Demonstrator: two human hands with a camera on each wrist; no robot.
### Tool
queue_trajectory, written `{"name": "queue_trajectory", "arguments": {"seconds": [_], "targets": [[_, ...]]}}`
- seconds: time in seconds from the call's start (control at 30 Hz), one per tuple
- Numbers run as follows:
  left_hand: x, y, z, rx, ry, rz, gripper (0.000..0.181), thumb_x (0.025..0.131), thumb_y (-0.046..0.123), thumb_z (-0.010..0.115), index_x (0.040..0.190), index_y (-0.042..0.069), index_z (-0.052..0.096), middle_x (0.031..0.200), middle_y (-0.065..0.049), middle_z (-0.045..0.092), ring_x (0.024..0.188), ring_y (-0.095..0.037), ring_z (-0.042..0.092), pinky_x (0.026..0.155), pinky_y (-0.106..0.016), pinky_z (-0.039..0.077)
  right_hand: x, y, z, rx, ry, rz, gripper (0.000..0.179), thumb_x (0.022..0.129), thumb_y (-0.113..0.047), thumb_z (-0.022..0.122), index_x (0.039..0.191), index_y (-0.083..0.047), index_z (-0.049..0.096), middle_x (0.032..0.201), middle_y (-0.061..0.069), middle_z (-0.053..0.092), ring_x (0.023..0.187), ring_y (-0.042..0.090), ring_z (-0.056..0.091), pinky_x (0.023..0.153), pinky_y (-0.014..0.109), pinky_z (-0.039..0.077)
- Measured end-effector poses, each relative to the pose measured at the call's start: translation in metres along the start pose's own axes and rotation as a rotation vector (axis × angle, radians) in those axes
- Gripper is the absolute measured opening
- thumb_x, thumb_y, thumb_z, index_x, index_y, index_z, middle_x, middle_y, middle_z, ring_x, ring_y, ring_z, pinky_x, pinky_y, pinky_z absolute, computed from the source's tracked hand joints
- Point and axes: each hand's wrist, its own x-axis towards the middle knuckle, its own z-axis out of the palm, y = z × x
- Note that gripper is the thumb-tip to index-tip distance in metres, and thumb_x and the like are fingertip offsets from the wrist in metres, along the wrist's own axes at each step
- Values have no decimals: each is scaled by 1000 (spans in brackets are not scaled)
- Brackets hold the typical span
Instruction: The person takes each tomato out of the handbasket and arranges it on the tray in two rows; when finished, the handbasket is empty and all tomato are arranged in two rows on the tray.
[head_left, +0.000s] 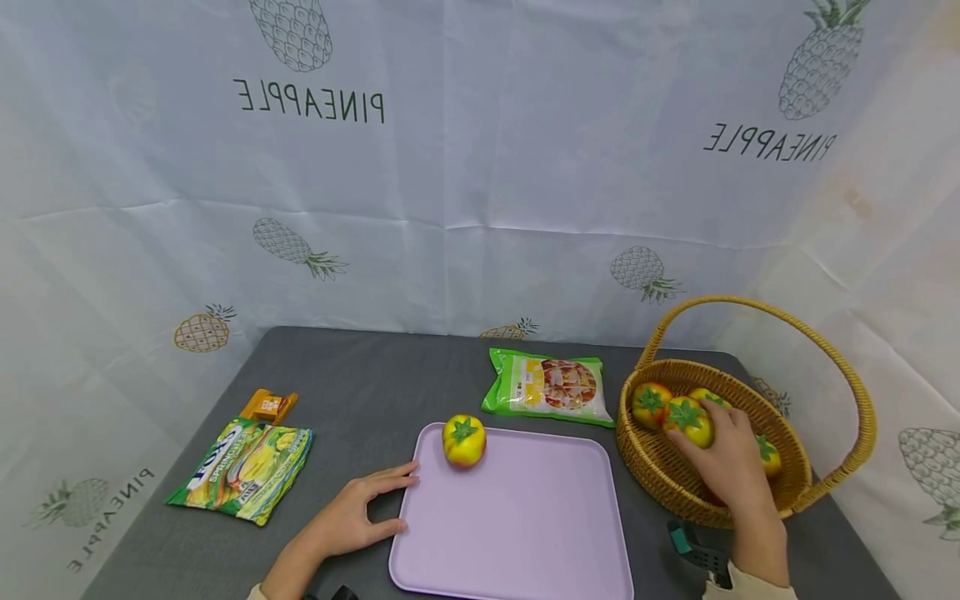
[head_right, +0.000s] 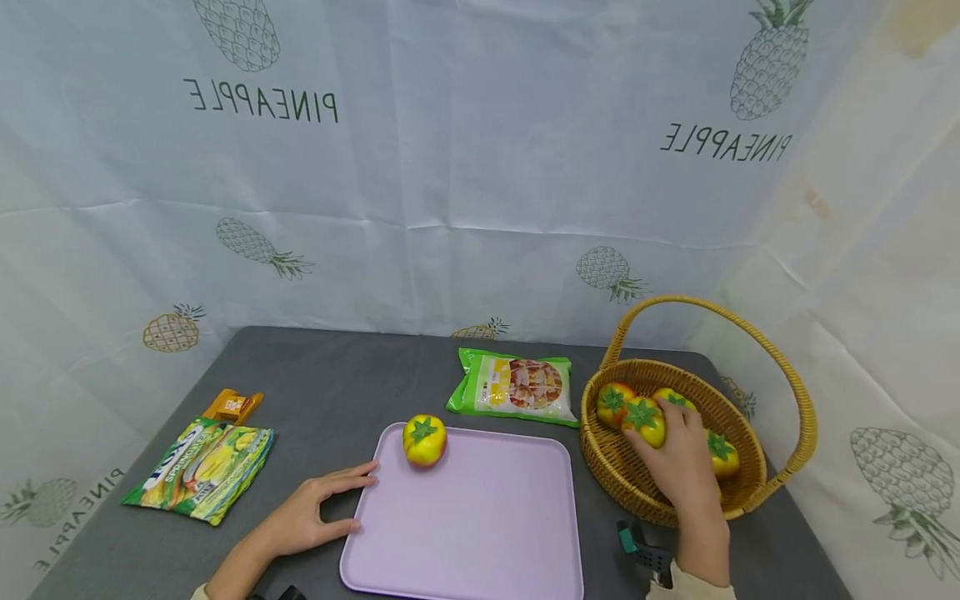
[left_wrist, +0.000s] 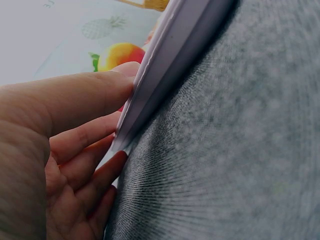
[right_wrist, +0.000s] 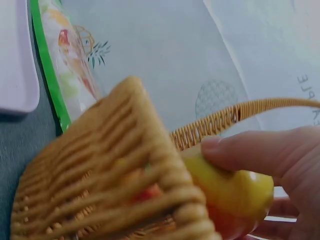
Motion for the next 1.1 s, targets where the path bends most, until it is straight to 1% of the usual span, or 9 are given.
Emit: {"name": "queue_trajectory", "arguments": {"seconds": [0.1, 0.23, 0.33, 0.53, 0.63, 0.8, 0.93, 1.1], "targets": [[0, -1, 0, 11, 11, 20, 47, 85, 36, 70, 127, 19, 61, 140, -2, 53, 126, -17, 52, 99, -31, 45, 0, -7, 1, 17, 39, -19, 73, 88, -40, 64, 139, 5, 37, 126, 34, 36, 95, 45, 46, 66, 50, 42], [0, -1, 1, 22, 25, 47, 47, 84, 35, 71, 126, 18, 61, 139, -3, 53, 126, -17, 52, 99, -29, 45, 1, -17, 3, 49, 80, -60, 72, 87, -38, 66, 139, 4, 38, 128, 32, 38, 101, 45, 45, 71, 55, 42], [0, -1, 1, 18, 24, 43, 47, 84, 35, 71, 127, 19, 61, 139, -2, 53, 125, -17, 52, 99, -30, 45, 3, -25, 7, 80, 116, -100, 71, 86, -36, 68, 139, 3, 40, 129, 31, 40, 104, 45, 45, 75, 59, 42], [0, 0, 0, 4, 19, 32, 48, 83, 35, 71, 127, 19, 61, 140, -2, 53, 126, -18, 52, 99, -29, 45, 5, -38, 20, 133, 176, -164, 68, 84, -31, 72, 136, 1, 44, 129, 27, 44, 109, 43, 46, 82, 61, 41], [0, 1, 0, -1, 23, 39, 48, 83, 34, 72, 127, 18, 61, 139, -3, 53, 126, -18, 52, 99, -29, 44, 5, -47, 28, 161, 189, -200, 67, 82, -28, 74, 135, 1, 46, 129, 26, 46, 108, 41, 47, 82, 60, 43], [0, 0, 0, -6, 23, 36, 48, 83, 33, 72, 127, 19, 60, 140, -3, 53, 126, -19, 52, 100, -29, 45, 7, -60, 43, 196, 202, -257, 67, 78, -26, 78, 134, -2, 48, 128, 23, 48, 106, 36, 50, 79, 56, 48], [0, 0, 0, -2, 15, 33, 48, 84, 34, 71, 128, 19, 60, 140, -3, 52, 126, -18, 52, 100, -29, 44, 7, -68, 54, 219, 197, -281, 68, 77, -26, 79, 134, -5, 48, 128, 21, 49, 105, 36, 51, 80, 56, 48], [0, -1, 1, 8, 23, 44, 47, 84, 34, 71, 127, 18, 60, 140, -4, 53, 126, -17, 52, 99, -28, 44, 5, -78, 69, 262, 179, -313, 70, 76, -25, 80, 135, -7, 48, 128, 18, 50, 106, 33, 54, 80, 53, 49]]}}
